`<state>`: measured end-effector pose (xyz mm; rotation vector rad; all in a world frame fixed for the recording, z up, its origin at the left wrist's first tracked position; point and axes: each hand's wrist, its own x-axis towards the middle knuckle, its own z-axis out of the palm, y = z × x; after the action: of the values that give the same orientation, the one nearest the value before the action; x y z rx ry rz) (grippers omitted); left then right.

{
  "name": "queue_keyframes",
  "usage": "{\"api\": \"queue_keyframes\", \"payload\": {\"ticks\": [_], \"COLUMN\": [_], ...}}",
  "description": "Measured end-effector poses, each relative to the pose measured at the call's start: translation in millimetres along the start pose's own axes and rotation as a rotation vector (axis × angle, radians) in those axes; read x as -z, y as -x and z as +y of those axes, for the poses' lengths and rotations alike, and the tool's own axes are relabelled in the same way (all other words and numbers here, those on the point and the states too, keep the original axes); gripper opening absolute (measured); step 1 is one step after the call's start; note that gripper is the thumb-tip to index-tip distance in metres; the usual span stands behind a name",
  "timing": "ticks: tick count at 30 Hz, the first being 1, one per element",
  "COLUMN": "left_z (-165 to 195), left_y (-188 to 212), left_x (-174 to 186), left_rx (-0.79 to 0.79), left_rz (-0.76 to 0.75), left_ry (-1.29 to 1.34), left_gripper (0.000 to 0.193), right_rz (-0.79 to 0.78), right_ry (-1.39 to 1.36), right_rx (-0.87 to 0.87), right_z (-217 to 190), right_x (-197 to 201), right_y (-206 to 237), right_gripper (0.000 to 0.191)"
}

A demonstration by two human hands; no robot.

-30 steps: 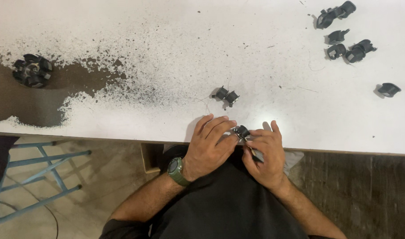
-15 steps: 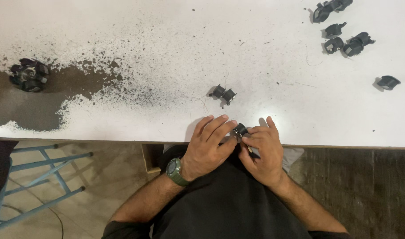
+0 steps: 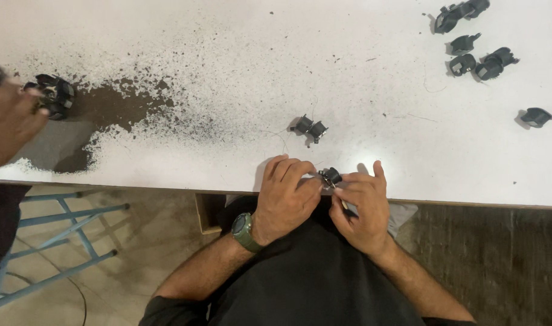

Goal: The person sits at a white workbench fitting small black plastic components into toothed plastic hubs with metal centers, one at a time, using a small handheld tool to help seat the parts. Finished hubs are set aside in a row on the table as the person works through the loose pieces.

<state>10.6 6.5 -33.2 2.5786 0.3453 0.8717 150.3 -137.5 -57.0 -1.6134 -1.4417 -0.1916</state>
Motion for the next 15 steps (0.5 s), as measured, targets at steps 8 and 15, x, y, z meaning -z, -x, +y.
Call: {"api": "queue_keyframes", "payload": {"ticks": [8, 15], "left_z": [-0.4, -1.9], "left_y": [-0.6, 1.9], "left_x": [2.0, -0.4], "left_rx": [-0.046, -0.084], "left_rz": [0.053, 0.041], "left_ry": [-0.003, -0.04], "left_gripper": [0.014, 0.015], "right_rz": [-0.029, -0.068], "right_ry": [0.003, 0.054], "right_rx": [0.093, 0.044], "right_z": [8.8, 3.2], "right_x": [-6.0, -4.7], "right_y": [4.5, -1.4], "right_gripper": [0.039, 0.035]}}
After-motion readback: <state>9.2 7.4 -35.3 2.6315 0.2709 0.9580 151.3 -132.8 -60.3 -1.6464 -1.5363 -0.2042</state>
